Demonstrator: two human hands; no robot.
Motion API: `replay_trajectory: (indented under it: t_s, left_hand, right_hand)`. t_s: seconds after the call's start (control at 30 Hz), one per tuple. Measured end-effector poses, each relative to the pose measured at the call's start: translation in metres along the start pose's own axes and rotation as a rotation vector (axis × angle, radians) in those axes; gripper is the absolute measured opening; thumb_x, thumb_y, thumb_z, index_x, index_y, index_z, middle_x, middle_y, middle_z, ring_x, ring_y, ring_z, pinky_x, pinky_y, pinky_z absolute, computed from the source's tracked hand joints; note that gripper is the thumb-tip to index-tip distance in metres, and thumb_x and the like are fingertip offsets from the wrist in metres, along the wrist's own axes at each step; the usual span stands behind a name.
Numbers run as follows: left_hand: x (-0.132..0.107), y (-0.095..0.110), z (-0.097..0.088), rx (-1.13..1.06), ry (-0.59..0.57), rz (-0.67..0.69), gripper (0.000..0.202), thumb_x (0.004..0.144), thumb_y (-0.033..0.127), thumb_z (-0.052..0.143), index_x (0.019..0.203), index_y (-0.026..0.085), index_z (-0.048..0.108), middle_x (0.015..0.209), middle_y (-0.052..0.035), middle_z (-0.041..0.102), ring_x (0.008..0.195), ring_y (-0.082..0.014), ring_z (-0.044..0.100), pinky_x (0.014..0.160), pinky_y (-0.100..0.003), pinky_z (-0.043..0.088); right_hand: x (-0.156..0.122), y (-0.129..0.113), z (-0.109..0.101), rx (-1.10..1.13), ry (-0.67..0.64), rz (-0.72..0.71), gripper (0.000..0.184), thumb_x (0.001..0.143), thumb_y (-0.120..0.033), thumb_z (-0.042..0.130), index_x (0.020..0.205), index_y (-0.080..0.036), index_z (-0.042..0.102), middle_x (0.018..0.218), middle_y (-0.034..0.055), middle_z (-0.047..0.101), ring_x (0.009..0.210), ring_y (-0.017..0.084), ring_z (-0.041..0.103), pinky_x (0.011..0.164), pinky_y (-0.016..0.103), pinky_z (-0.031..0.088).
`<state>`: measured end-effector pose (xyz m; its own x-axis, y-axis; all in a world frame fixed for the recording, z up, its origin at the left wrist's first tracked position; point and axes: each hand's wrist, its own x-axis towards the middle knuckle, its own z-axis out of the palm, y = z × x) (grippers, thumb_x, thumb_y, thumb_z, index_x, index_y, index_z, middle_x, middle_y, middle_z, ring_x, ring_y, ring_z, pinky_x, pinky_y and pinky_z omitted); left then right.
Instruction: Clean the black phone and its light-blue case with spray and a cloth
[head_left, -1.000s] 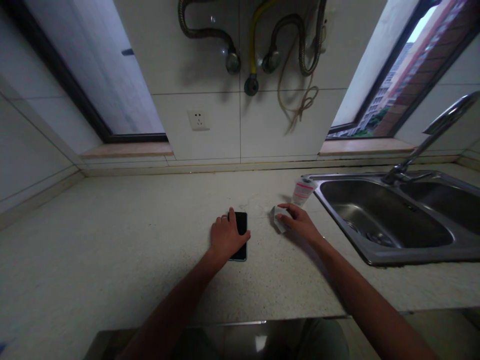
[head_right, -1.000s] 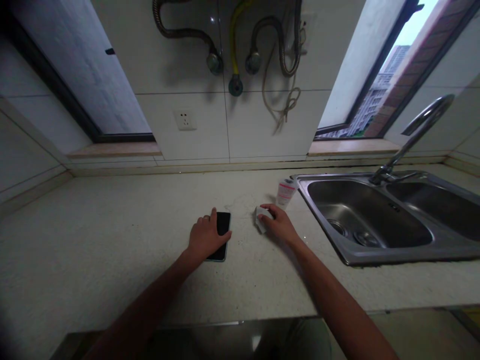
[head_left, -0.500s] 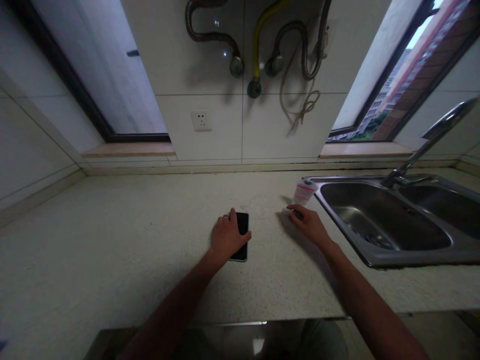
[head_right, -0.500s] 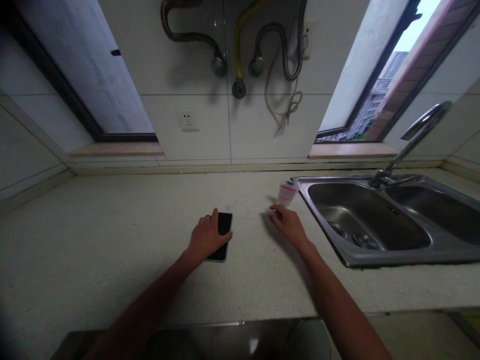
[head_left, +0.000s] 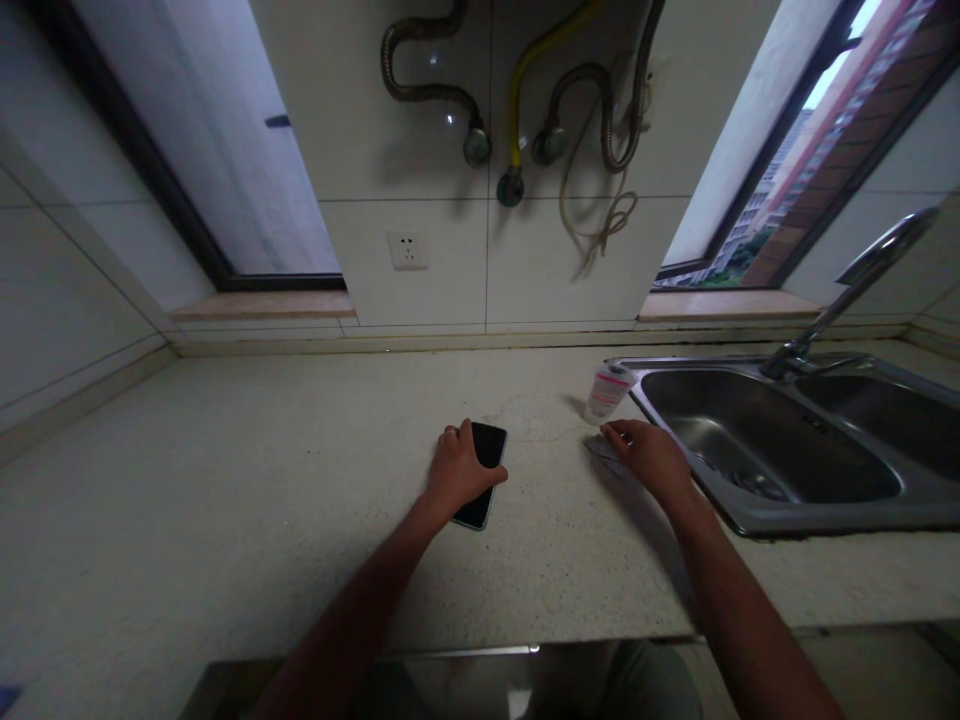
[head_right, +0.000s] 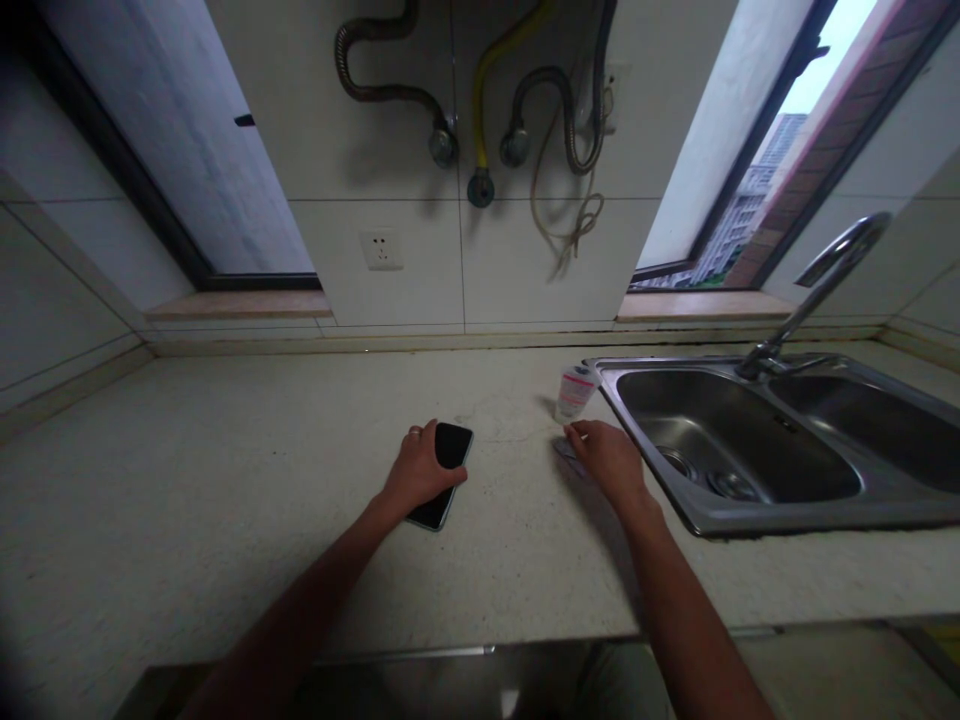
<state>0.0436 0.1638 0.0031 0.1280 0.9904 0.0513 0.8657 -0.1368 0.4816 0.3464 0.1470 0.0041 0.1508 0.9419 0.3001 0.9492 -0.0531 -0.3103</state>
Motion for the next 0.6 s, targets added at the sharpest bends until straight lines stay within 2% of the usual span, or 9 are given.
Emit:
replay_trajectory:
  t_s: [0.13,0.2,0.23,0.3,0.37,0.43,0.5,0.6]
  left_hand:
    - [-0.001,0.003,-0.003,-0.174,0.012,0.023,0.099,0.062,0.035,0.075,0.147,0.014,0.029,0.142,-0.021,0.036,0.126,-0.0327,0.048,0.106,-0.043,0.04]
    - [0.0,0.004,-0.005,-0.294,0.033,-0.016,0.104,0.058,0.033,0.08,0.147,0.016,0.03,0.144,-0.0203,0.034,0.126,-0.0317,0.049,0.105,-0.042,0.042]
    - [0.001,0.004,-0.005,-0.38,0.031,-0.046,0.104,0.055,0.033,0.082,0.145,0.016,0.033,0.143,-0.0197,0.038,0.124,-0.0314,0.051,0.103,-0.042,0.044]
    - [0.003,0.004,-0.007,-0.635,-0.04,-0.097,0.093,0.052,0.034,0.087,0.133,0.016,0.046,0.129,-0.0168,0.053,0.114,-0.0294,0.058,0.095,-0.041,0.049]
    - [0.005,0.004,-0.009,-0.937,-0.177,-0.126,0.073,0.052,0.034,0.089,0.114,0.016,0.056,0.105,-0.0105,0.065,0.093,-0.024,0.065,0.081,-0.037,0.053]
    - [0.007,0.003,-0.008,-1.176,-0.291,-0.176,0.057,0.051,0.032,0.09,0.097,0.016,0.061,0.084,-0.0046,0.067,0.072,-0.0181,0.064,0.069,-0.033,0.053]
    - [0.009,0.002,-0.007,-1.342,-0.348,-0.278,0.046,0.051,0.027,0.09,0.085,0.016,0.061,0.069,-0.0006,0.064,0.058,-0.0142,0.059,0.062,-0.031,0.052]
    - [0.011,-0.001,-0.005,-1.598,-0.419,-0.458,0.036,0.058,0.026,0.086,0.08,0.016,0.06,0.065,-0.0005,0.063,0.055,-0.0157,0.06,0.064,-0.035,0.055]
  right_hand:
    - [-0.002,-0.015,0.008,0.272,-0.032,-0.182,0.034,0.092,-0.043,0.051,0.095,-0.023,0.078,0.099,0.0098,0.078,0.092,0.027,0.072,0.081,0.036,0.052]
    - [-0.005,-0.028,0.012,0.397,-0.085,-0.259,0.034,0.092,-0.044,0.051,0.092,-0.023,0.077,0.096,0.0091,0.078,0.089,0.026,0.071,0.08,0.037,0.052]
    - [-0.008,-0.035,0.014,0.453,-0.122,-0.294,0.034,0.092,-0.044,0.051,0.092,-0.022,0.077,0.093,0.0089,0.077,0.085,0.026,0.071,0.078,0.037,0.052]
    - [-0.014,-0.049,0.018,0.56,-0.208,-0.338,0.034,0.093,-0.045,0.052,0.09,-0.022,0.077,0.09,0.0085,0.077,0.081,0.024,0.069,0.073,0.035,0.052]
    - [-0.02,-0.062,0.023,0.661,-0.276,-0.344,0.032,0.092,-0.046,0.055,0.089,-0.023,0.077,0.088,0.0078,0.076,0.08,0.023,0.068,0.073,0.035,0.052]
    - [-0.025,-0.073,0.028,0.748,-0.331,-0.332,0.032,0.092,-0.046,0.055,0.089,-0.023,0.077,0.087,0.0071,0.076,0.078,0.022,0.068,0.072,0.034,0.051]
    - [-0.03,-0.081,0.031,0.797,-0.386,-0.352,0.032,0.092,-0.045,0.055,0.09,-0.022,0.077,0.087,0.0064,0.076,0.078,0.021,0.067,0.073,0.033,0.051]
    - [-0.032,-0.086,0.034,0.796,-0.432,-0.412,0.033,0.093,-0.044,0.053,0.091,-0.021,0.076,0.085,0.0053,0.074,0.077,0.019,0.065,0.072,0.031,0.049]
